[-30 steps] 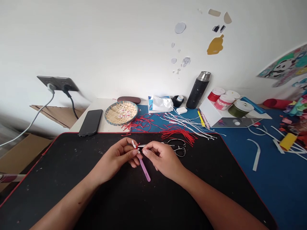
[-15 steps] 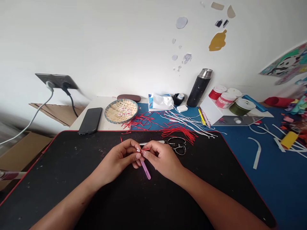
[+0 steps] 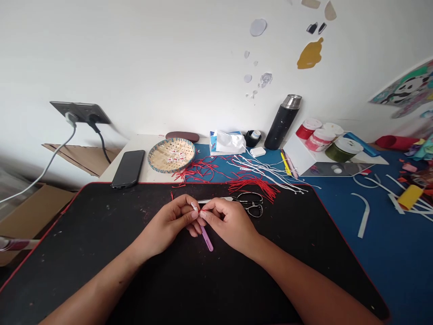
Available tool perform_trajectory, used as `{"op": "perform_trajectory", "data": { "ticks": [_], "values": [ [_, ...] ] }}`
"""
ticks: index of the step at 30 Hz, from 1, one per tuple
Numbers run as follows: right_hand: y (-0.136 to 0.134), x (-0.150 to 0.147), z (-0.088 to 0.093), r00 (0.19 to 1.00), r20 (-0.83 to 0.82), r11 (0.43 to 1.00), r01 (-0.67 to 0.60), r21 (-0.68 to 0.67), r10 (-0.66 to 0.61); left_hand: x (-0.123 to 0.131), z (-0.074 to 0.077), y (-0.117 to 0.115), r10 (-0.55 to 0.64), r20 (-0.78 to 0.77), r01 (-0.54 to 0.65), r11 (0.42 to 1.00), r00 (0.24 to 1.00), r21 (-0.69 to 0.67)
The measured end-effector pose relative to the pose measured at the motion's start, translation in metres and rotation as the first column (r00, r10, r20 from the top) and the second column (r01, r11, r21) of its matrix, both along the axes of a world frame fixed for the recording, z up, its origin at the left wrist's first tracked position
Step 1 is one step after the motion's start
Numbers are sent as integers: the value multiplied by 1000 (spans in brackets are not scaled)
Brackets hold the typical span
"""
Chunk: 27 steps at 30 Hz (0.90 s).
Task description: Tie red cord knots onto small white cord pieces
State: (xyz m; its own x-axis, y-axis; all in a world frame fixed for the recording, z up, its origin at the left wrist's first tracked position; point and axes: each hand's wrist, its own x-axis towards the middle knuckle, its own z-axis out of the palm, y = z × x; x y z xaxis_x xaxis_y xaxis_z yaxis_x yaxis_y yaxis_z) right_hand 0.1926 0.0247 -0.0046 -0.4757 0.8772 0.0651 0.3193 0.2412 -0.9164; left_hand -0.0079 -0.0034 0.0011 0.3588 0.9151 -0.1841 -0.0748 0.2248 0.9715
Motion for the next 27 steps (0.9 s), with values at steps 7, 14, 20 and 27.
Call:
{"op": "perform_trajectory", "data": {
  "ticks": [7, 14, 20, 27],
  "values": [
    [2, -1, 0, 999, -50, 989, -21, -145, 14, -1, 0, -1, -1, 2, 1, 1000, 1000, 18],
    [2, 0, 0, 988, -148, 961, -78, -266, 39, 0, 2, -2, -4, -1, 4, 1000, 1000, 15],
    [1, 1, -1, 989, -134, 977, -81, -198, 55, 2, 2, -2, 17, 10, -17, 1000, 1000, 7],
    [1, 1, -3, 999, 25, 999, -46, 7, 46, 3, -2, 2, 11, 35, -9, 998, 999, -58]
  ]
}}
